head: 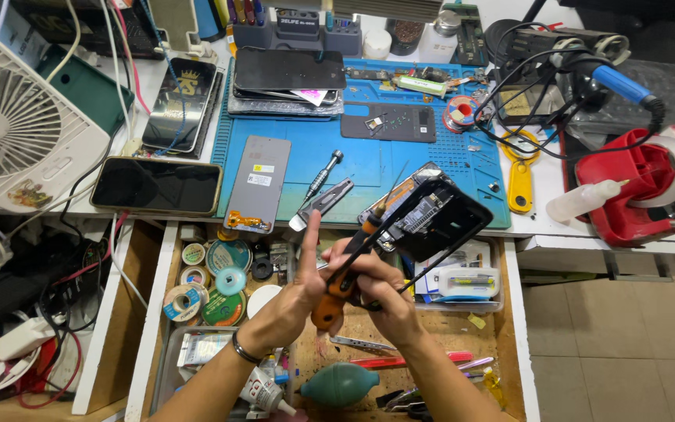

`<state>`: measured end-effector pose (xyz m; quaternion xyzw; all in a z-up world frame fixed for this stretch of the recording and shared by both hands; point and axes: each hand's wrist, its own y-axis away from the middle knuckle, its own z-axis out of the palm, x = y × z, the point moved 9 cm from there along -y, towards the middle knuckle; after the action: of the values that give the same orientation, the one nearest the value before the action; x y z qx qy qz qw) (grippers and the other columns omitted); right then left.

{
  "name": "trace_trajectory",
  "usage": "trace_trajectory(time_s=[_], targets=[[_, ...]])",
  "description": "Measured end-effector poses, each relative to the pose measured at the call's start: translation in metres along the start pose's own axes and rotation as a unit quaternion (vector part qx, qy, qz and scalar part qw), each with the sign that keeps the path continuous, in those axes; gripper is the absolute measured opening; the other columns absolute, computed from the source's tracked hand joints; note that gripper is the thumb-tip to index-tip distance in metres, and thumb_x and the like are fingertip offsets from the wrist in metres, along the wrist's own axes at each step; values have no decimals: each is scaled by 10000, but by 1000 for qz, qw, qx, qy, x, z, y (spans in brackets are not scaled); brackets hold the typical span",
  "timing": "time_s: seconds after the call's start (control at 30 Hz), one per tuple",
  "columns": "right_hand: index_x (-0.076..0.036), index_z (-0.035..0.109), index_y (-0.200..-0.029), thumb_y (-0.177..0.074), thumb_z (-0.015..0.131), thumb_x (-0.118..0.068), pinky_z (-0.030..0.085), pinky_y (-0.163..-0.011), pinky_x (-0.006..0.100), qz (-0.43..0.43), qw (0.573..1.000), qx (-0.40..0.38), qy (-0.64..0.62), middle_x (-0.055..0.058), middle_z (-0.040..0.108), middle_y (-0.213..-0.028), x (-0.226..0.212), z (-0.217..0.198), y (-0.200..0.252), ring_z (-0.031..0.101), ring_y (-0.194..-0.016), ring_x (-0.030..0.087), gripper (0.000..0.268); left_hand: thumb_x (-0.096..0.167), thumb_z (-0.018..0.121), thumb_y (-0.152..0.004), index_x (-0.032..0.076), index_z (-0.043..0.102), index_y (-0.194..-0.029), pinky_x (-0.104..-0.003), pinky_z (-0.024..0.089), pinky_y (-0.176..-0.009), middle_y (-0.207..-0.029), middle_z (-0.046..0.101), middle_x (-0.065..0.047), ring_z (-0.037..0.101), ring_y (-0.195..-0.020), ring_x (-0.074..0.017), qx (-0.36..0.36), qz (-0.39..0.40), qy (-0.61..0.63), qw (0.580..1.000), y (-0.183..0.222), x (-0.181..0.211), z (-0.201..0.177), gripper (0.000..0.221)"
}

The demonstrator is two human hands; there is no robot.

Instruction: The person uses a screwdriver to remove screws from a disassembled smartphone frame. They hold the frame in one hand and turn the screwdriver with the other, working on different screw locations along the frame's edge.

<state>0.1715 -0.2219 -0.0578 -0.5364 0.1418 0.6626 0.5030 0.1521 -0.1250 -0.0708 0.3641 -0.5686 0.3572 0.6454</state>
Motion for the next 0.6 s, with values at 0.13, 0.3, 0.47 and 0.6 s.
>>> trace_trajectory(time_s=[0.13,0.3,0.47,0.6], targets=[[-75,683,-988,-1006,441,-195,468,-1020,491,-129,979,27,153,163,570,-1069,-33,18,9,575,-1095,319,270,984,183,-696,141,-232,-1618,-349,413,-585,-539,455,30,375,-501,-105,71,21,-40,996,-23,13,-16,1317],[-53,616,-1016,-1061,357,-155,597,-673,393,-314,922,154,164,227,444,-1171,-60,31,35,624,-736,289,282,178,591,-1062,184,288,-1564,-251,483,-463,-836,699,18,537,-513,-101,226,228,-383,866,-47,57,-38,587],[-5,642,-968,-1038,413,-174,535,-520,330,-331,908,225,124,271,454,-1087,-41,31,52,533,-601,259,293,607,656,-943,154,222,-1627,-447,421,-665,-903,651,-86,561,-767,-292,134,158,-650,731,-122,41,22,928],[-5,643,-1037,-1077,403,-190,561,-618,355,-304,921,197,146,258,446,-1156,-39,29,54,515,-679,256,306,854,696,-801,281,72,-1668,-472,436,-788,-1020,669,-138,618,-880,-311,94,76,-751,649,-158,4,36,1212]])
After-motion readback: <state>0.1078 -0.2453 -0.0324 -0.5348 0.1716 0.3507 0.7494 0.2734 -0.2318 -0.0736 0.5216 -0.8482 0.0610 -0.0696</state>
